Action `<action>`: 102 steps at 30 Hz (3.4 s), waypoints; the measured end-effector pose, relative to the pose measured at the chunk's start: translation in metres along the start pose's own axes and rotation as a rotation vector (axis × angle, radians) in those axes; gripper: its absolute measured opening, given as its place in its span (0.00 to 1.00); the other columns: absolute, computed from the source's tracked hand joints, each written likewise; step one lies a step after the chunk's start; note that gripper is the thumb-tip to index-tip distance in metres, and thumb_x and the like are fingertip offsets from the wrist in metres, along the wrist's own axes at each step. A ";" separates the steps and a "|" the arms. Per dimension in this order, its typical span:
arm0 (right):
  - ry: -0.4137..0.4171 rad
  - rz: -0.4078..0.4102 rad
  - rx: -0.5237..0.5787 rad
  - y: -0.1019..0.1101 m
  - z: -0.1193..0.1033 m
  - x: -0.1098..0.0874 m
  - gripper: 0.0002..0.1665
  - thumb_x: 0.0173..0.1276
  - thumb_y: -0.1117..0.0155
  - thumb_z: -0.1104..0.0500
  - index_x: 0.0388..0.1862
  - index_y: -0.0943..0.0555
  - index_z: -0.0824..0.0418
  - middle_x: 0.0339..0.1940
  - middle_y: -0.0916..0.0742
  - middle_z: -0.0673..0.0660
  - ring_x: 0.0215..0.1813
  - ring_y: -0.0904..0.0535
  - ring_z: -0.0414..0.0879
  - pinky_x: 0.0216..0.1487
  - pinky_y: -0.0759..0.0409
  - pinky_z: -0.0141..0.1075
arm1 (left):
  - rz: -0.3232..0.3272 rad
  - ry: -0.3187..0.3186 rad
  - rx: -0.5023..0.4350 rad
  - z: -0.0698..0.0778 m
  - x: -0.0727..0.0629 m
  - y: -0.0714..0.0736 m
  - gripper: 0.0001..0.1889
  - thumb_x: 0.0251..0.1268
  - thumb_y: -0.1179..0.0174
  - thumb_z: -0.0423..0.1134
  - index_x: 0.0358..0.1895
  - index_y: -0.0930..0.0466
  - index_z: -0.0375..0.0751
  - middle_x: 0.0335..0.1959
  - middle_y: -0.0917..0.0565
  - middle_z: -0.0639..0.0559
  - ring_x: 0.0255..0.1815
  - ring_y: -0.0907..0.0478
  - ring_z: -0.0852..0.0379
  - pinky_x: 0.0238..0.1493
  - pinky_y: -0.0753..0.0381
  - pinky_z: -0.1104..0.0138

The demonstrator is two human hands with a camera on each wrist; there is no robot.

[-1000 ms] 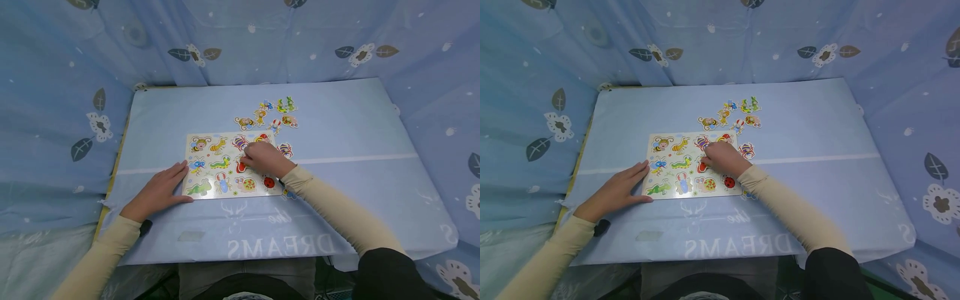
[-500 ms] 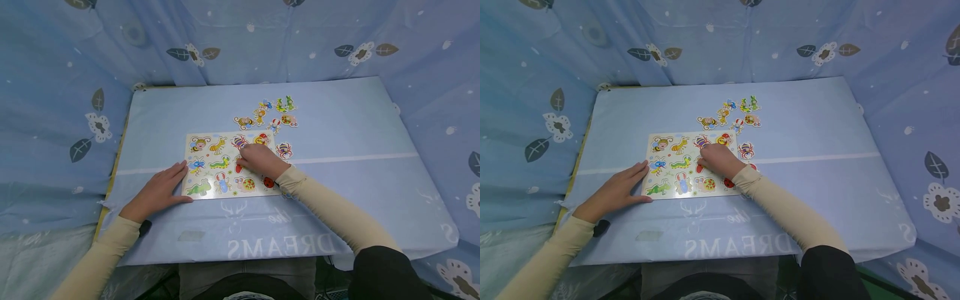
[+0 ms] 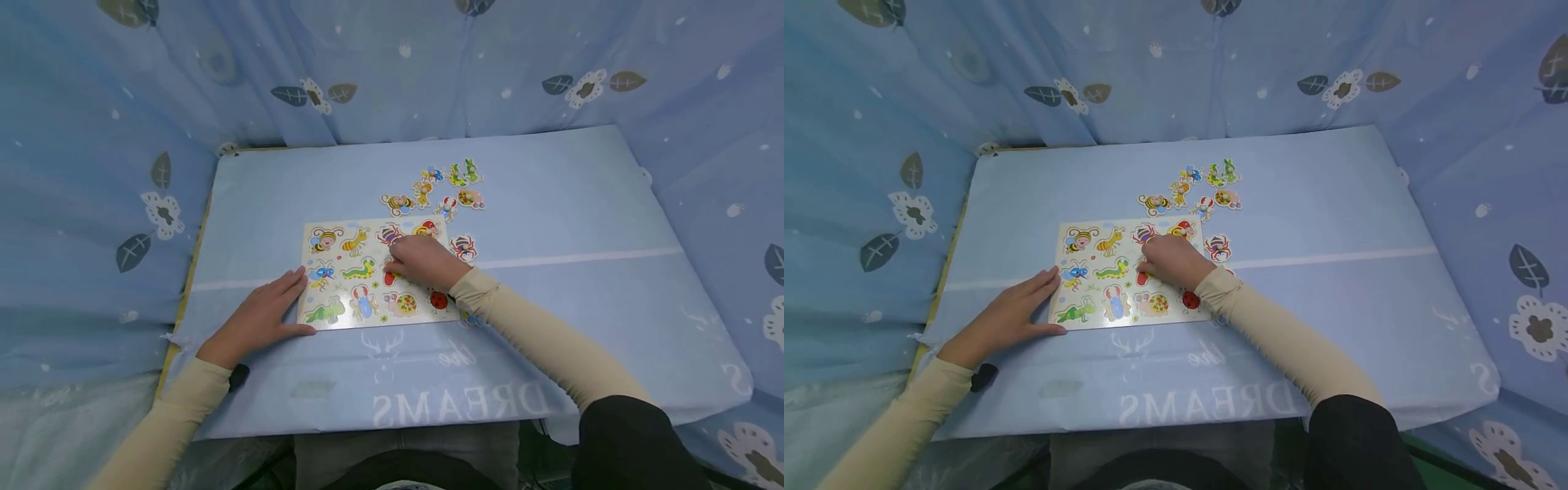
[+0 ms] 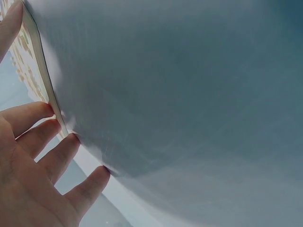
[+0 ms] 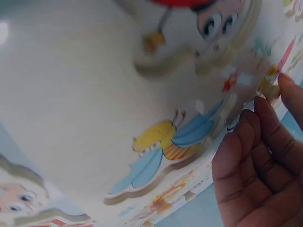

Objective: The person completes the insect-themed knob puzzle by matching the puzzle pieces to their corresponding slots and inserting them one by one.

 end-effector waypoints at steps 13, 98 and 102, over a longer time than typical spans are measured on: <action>-0.075 0.068 0.080 0.025 0.044 0.043 0.31 0.76 0.33 0.54 0.75 0.26 0.58 0.74 0.23 0.62 0.71 0.22 0.57 0.66 0.19 0.50 | 0.037 -0.051 -0.015 0.003 -0.009 -0.008 0.56 0.57 0.28 0.64 0.81 0.42 0.33 0.84 0.42 0.40 0.83 0.43 0.35 0.75 0.33 0.40; -0.047 0.150 -0.169 -0.003 -0.098 0.103 0.20 0.81 0.43 0.50 0.61 0.16 0.61 0.57 0.16 0.61 0.57 0.16 0.55 0.57 0.14 0.45 | 0.049 -0.051 0.038 -0.006 -0.009 0.002 0.55 0.61 0.33 0.67 0.82 0.44 0.37 0.86 0.45 0.45 0.85 0.44 0.41 0.79 0.37 0.42; 0.088 0.012 -0.247 -0.017 -0.108 0.084 0.29 0.84 0.48 0.48 0.77 0.28 0.59 0.76 0.25 0.66 0.79 0.31 0.60 0.77 0.28 0.51 | 0.055 -0.054 0.047 -0.006 -0.008 0.004 0.55 0.61 0.33 0.67 0.82 0.44 0.38 0.86 0.45 0.45 0.85 0.44 0.41 0.79 0.37 0.42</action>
Point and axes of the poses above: each hand's wrist, its own x-axis towards the middle knuckle, its own y-axis out of the back of the hand, z = x × y, the point moved 10 cm from there along x, towards the middle knuckle
